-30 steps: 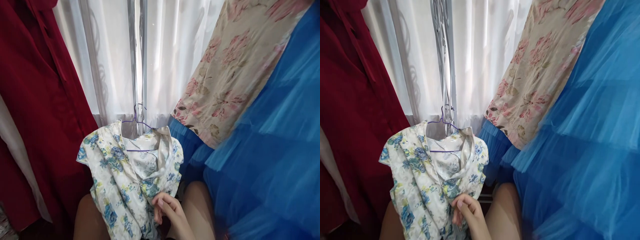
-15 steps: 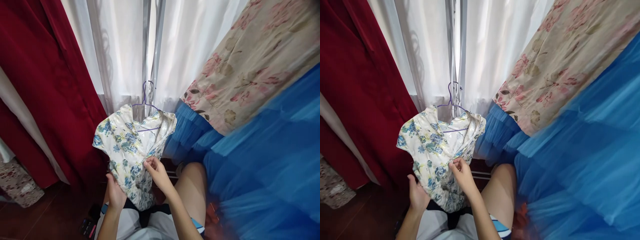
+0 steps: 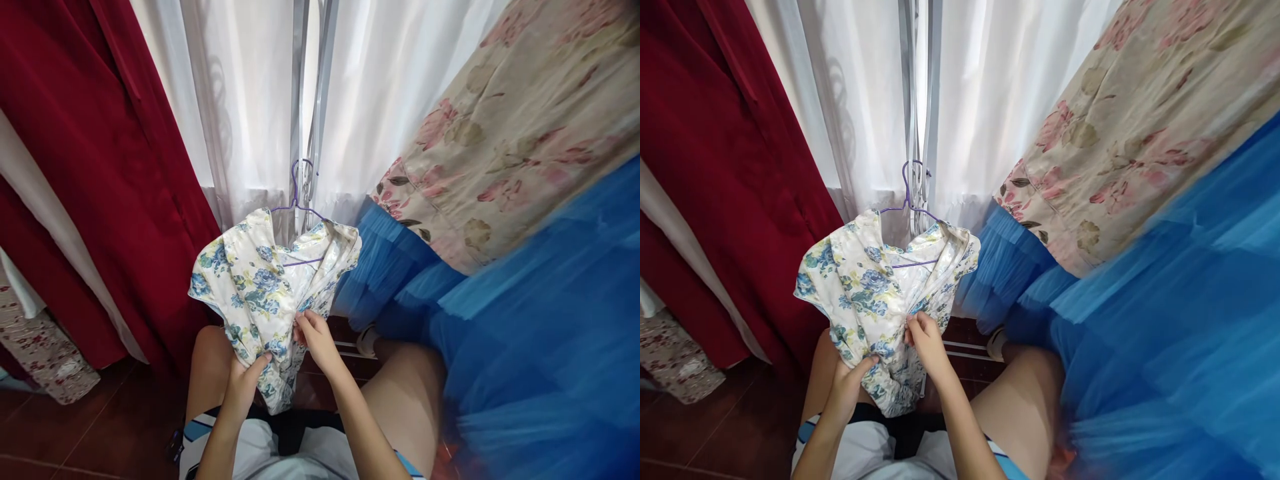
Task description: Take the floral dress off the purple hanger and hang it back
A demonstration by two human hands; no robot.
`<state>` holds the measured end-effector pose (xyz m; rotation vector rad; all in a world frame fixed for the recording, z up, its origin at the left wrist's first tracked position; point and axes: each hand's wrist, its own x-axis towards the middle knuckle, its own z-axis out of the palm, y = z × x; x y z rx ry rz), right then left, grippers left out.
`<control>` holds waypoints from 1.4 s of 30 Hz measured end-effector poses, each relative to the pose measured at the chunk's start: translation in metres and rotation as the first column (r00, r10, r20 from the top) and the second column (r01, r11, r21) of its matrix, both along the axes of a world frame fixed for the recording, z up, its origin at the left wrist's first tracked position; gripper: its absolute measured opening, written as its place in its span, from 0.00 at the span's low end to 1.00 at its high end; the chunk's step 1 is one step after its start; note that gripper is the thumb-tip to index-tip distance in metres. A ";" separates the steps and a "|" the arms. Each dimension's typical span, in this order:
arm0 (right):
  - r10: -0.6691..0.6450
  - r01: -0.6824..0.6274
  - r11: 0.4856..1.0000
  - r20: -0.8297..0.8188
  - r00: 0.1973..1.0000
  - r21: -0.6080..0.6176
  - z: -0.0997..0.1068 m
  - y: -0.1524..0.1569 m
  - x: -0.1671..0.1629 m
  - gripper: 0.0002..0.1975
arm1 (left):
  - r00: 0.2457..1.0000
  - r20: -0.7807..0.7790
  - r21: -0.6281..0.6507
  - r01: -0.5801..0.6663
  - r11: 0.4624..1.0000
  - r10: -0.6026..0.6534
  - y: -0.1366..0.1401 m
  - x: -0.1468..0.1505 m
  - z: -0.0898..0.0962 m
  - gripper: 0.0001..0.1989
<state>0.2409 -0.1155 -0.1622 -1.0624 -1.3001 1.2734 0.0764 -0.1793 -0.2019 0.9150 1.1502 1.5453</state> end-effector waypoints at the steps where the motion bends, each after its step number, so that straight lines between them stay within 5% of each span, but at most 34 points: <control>1: 0.006 -0.005 1.000 -0.032 0.999 0.012 -0.001 -0.001 -0.001 0.18 | 1.000 -0.015 -0.001 -0.017 1.000 0.017 0.002 -0.003 -0.004 0.28; 4: -0.048 0.053 0.998 -0.110 0.993 0.037 -0.003 -0.011 -0.001 0.19 | 0.974 -0.098 0.020 -0.201 0.979 0.202 0.009 -0.011 -0.010 0.25; 7: -0.130 0.134 0.991 -0.154 0.979 0.015 -0.006 -0.025 0.000 0.20 | 0.804 -0.209 0.252 -0.506 0.825 0.557 0.012 -0.008 -0.005 0.26; 9: -0.138 0.134 0.990 -0.179 0.974 -0.036 -0.006 -0.035 0.000 0.19 | 0.713 -0.273 0.447 -0.501 0.741 0.646 0.011 0.002 0.001 0.22; 11: -0.133 0.119 0.990 -0.200 0.971 -0.080 -0.003 -0.043 -0.001 0.18 | 0.733 -0.402 0.521 -0.310 0.795 0.549 0.009 0.019 0.005 0.15; 15: -0.131 0.110 0.989 -0.223 0.966 -0.104 0.004 -0.051 -0.004 0.17 | 0.781 -0.573 0.397 0.001 0.918 0.247 0.009 0.052 0.007 0.11; 24: -0.099 -0.142 0.916 -0.554 0.826 -0.376 -0.006 -0.045 0.014 0.17 | 0.768 -0.618 0.392 0.112 0.913 0.170 0.022 0.059 0.005 0.05; 33: -0.053 -0.037 0.975 -0.392 0.918 -0.220 -0.011 -0.050 0.002 0.19 | 0.783 -0.598 0.342 0.055 0.938 0.172 0.014 0.053 -0.001 0.07; 37: -0.100 0.031 0.981 -0.362 0.927 -0.191 0.010 -0.050 0.000 0.17 | 0.782 -0.606 0.344 0.095 0.934 0.143 0.010 0.054 -0.002 0.07; 42: -0.103 0.109 0.994 -0.264 0.959 0.006 0.073 -0.012 0.002 0.16 | 0.759 -0.640 0.357 0.156 0.921 0.120 0.004 0.056 -0.003 0.06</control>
